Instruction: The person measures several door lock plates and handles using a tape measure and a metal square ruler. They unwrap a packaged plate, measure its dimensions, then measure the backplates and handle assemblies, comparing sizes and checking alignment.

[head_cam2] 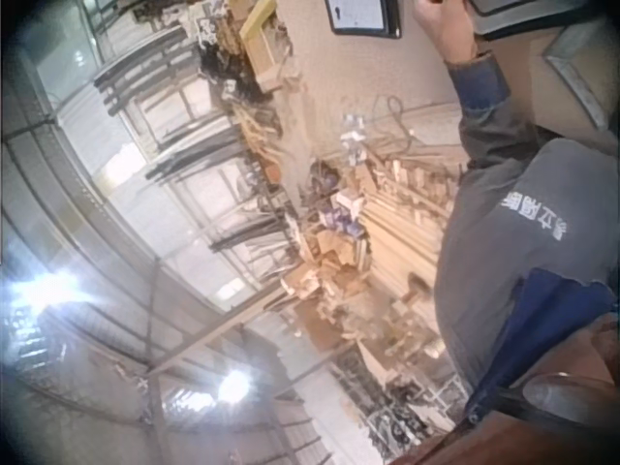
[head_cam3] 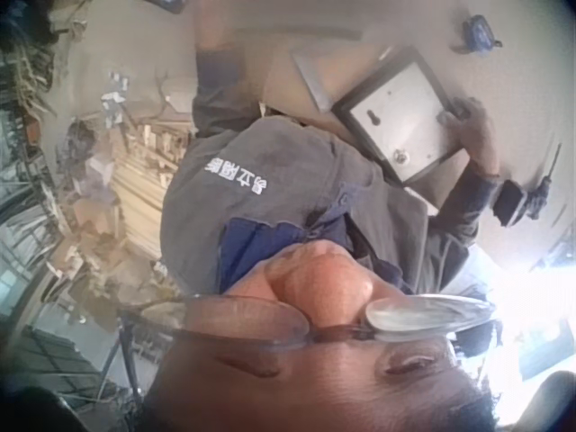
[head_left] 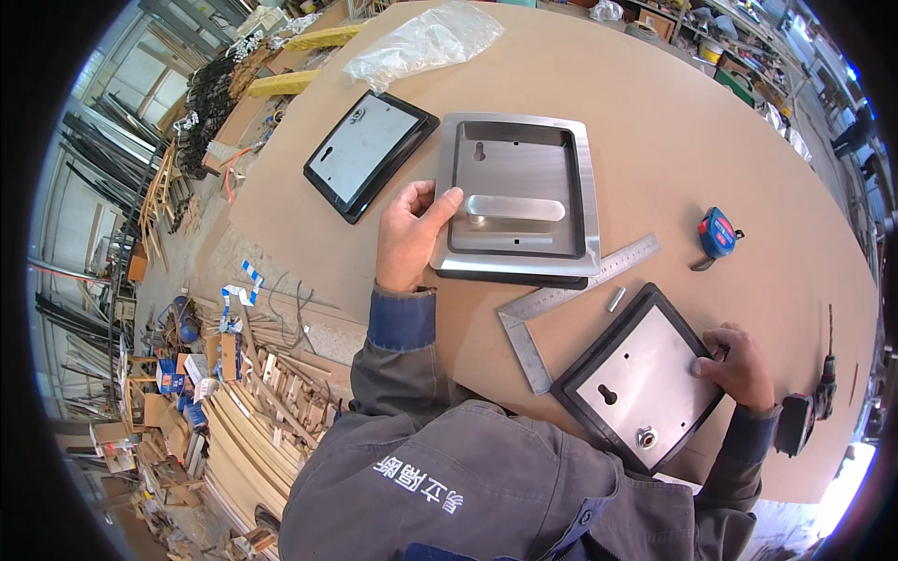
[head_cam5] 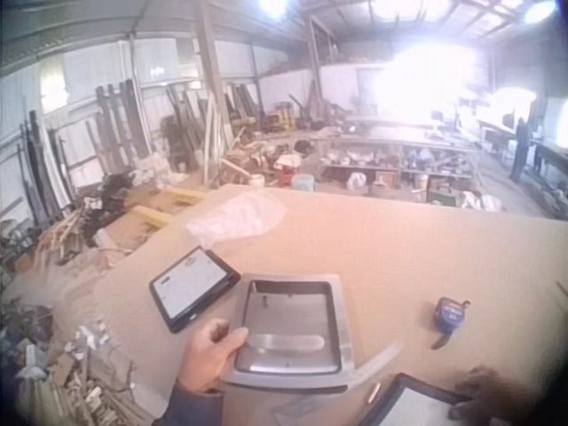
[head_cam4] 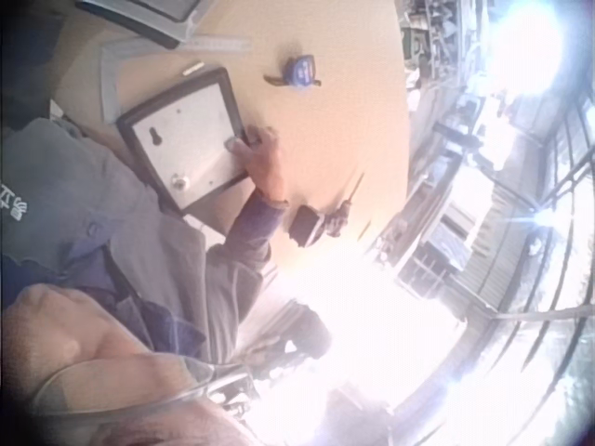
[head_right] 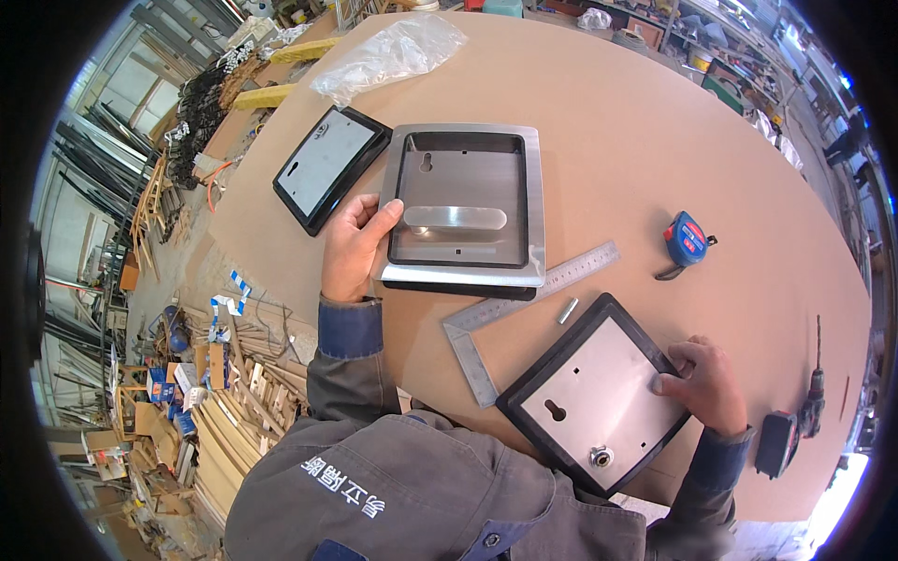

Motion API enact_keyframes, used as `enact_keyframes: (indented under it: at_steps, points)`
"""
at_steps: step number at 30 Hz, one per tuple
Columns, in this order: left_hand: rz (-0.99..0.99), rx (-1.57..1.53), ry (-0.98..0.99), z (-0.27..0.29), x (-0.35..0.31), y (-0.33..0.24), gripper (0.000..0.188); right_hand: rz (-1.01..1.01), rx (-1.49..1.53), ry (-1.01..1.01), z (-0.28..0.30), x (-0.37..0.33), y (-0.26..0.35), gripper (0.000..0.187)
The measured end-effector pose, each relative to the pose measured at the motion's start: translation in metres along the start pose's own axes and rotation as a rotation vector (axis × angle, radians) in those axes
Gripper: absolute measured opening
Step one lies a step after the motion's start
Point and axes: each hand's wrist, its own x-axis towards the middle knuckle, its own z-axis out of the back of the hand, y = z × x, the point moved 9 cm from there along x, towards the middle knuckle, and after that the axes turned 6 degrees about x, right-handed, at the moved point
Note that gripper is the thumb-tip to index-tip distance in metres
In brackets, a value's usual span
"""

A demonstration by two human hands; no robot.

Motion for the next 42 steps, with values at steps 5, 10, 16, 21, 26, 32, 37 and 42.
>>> enact_keyframes:
  at_steps: [5,10,16,21,26,32,37,42]
  points:
    - [0.014,-0.006,0.054,0.001,0.007,0.010,0.036,0.016,0.119,0.047,0.003,-0.010,-0.013,0.034]
    - [0.007,-0.032,0.061,0.000,0.006,0.009,0.036,-0.098,0.391,0.133,-0.003,-0.026,-0.031,0.032]
    - [-0.015,-0.101,0.026,-0.003,0.007,0.016,0.039,-0.044,0.576,0.145,-0.010,-0.041,-0.062,0.040]
    - [-0.030,-0.069,0.000,0.001,0.009,0.014,0.037,-0.004,0.711,0.109,0.007,-0.063,-0.049,0.047]
    - [-0.061,-0.011,-0.018,0.009,0.007,0.003,0.043,0.204,0.978,-0.156,0.037,-0.072,-0.005,0.078]
    - [-0.235,0.252,-0.055,0.036,-0.006,-0.052,0.044,0.362,1.047,-0.341,0.010,-0.009,0.117,0.080]
    - [-0.039,-0.318,0.404,0.047,-0.002,-0.055,0.067,0.383,1.096,-0.261,-0.043,0.061,0.234,0.058]
    - [-0.064,-0.145,0.420,0.104,0.025,-0.055,0.061,0.414,1.119,-0.203,-0.123,0.098,0.339,0.043]
